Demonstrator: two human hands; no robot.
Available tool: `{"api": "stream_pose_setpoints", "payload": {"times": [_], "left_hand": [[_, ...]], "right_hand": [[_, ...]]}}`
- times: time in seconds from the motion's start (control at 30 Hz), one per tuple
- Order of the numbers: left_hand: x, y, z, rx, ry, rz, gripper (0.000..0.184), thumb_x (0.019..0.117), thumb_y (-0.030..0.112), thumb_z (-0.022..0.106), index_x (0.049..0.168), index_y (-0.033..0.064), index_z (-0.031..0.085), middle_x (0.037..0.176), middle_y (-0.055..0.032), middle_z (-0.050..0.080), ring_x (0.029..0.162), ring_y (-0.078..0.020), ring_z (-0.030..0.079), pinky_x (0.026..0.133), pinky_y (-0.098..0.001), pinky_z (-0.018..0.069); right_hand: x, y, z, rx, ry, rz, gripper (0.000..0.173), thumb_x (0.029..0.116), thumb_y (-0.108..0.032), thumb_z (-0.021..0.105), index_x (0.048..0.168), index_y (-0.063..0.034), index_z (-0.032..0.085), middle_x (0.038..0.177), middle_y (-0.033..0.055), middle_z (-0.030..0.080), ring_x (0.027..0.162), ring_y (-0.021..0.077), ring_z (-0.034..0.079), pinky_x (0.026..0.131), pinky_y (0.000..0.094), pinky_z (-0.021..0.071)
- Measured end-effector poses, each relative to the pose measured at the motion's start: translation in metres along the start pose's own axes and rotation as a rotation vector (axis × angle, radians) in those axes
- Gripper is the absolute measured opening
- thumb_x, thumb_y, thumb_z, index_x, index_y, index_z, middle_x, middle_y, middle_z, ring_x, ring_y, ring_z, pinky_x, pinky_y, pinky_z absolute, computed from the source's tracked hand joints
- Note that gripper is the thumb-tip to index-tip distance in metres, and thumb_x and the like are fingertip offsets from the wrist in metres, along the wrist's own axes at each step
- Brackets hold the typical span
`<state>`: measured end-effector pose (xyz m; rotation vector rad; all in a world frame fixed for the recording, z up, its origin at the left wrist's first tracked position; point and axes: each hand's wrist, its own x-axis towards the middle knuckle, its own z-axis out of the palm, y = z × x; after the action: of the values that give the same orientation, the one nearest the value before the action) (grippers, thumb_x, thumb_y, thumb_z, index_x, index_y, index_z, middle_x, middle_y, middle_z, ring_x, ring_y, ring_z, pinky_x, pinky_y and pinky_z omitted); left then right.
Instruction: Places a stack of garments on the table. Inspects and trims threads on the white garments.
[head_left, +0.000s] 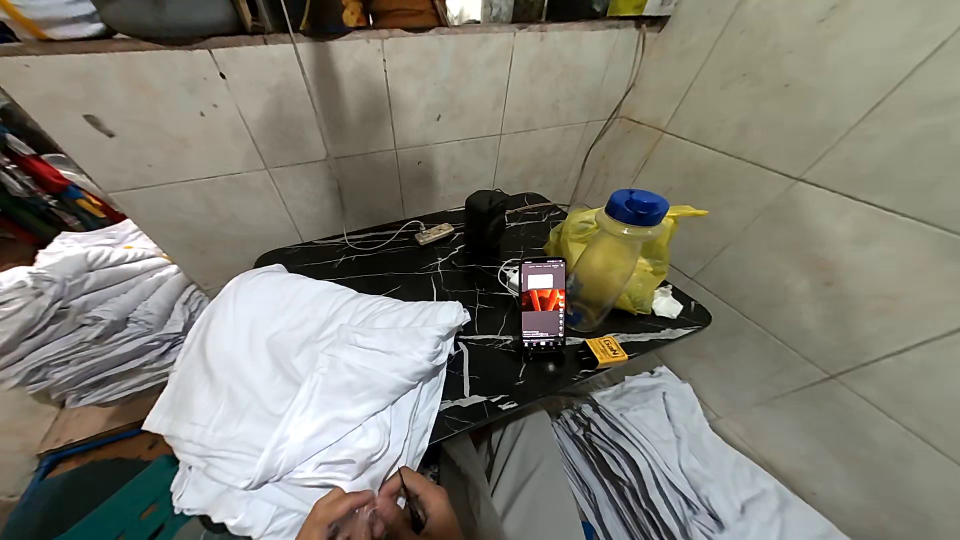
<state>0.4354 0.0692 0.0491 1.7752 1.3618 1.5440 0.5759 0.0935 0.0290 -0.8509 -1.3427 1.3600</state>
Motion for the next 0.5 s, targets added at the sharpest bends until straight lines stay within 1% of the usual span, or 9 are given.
{"api": "stream_pose_setpoints", "payload": {"times": [0.17,0.27,0.5], "left_hand": [[0.001,0.0013,0.0019,0.028,0.002,-0.01,0.013,0.0954,0.004,0.066,0.102,-0.0056,0.07,0.092,-0.0087,0.064,0.083,-0.0044,0.062,0.074,-0.0183,0.0565],[0.0011,0.0011,0.0015,0.045,0.013,-0.009,0.012,0.0955,0.005,0.065,0.102,-0.0046,0.071,0.093,-0.008,0.065,0.083,-0.0034,0.062,0.073,-0.0166,0.0555],[0.0016,0.0006,0.0013,0.065,0.018,-0.004,0.012,0.0949,0.004,0.065,0.1,-0.005,0.071,0.092,-0.0088,0.065,0.084,-0.0036,0.062,0.072,-0.0164,0.0542]], "right_hand": [[-0.0001,0.0002,-0.0002,-0.003,0.003,0.01,0.016,0.1022,-0.009,0.059,0.102,0.0062,0.065,0.083,0.0064,0.068,0.067,0.0037,0.06,0.062,0.0216,0.0507],[0.0003,-0.0003,-0.001,-0.005,0.006,0.024,0.017,0.1024,-0.011,0.059,0.103,0.0054,0.065,0.082,0.006,0.068,0.065,0.0036,0.059,0.06,0.0211,0.0498],[0.0014,0.0005,-0.0028,-0.026,0.004,0.038,0.018,0.1027,-0.012,0.06,0.103,0.0044,0.066,0.082,0.0056,0.068,0.064,0.0032,0.058,0.059,0.0207,0.0483]]}}
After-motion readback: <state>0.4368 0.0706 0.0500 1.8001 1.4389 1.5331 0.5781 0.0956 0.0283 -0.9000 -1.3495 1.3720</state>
